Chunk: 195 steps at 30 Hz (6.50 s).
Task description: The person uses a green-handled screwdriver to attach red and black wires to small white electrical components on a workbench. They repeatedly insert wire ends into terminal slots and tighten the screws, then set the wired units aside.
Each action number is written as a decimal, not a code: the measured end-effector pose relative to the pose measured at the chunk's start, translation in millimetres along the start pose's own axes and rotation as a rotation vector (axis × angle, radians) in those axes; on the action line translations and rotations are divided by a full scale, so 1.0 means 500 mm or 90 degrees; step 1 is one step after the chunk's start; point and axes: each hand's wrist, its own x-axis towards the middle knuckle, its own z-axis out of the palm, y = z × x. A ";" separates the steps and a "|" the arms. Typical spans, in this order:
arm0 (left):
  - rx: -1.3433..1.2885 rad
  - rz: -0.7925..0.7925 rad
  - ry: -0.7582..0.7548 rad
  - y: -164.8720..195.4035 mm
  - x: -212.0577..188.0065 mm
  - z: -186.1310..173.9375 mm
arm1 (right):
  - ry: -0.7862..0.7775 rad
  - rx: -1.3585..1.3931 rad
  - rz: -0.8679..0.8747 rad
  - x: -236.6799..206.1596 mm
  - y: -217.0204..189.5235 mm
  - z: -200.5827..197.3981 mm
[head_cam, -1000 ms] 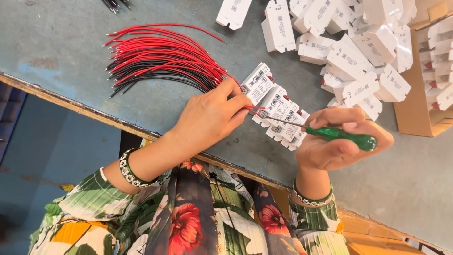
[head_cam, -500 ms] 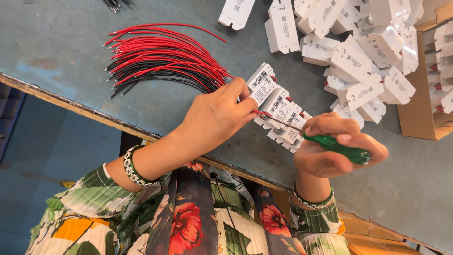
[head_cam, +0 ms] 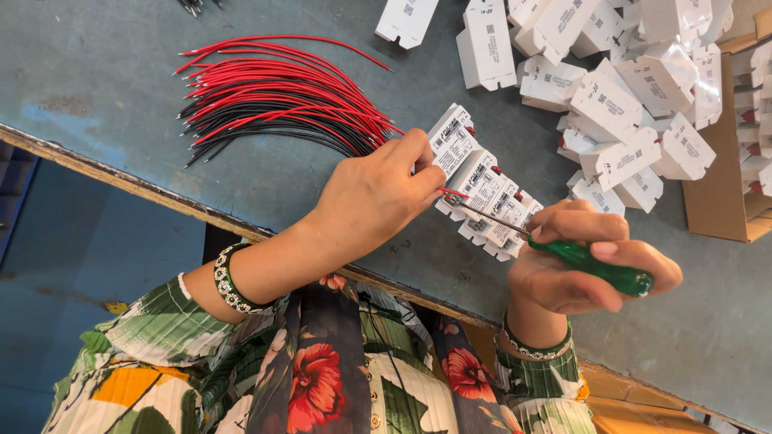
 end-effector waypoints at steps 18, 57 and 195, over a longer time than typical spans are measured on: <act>-0.018 -0.001 -0.004 -0.006 0.007 0.003 | 0.003 -0.008 -0.004 -0.007 0.008 -0.001; -0.067 0.001 -0.024 0.024 -0.010 -0.028 | 0.069 0.087 0.018 -0.026 0.002 -0.018; 0.251 0.073 0.095 -0.125 -0.004 -0.135 | 0.141 -0.041 -0.099 0.010 0.080 -0.179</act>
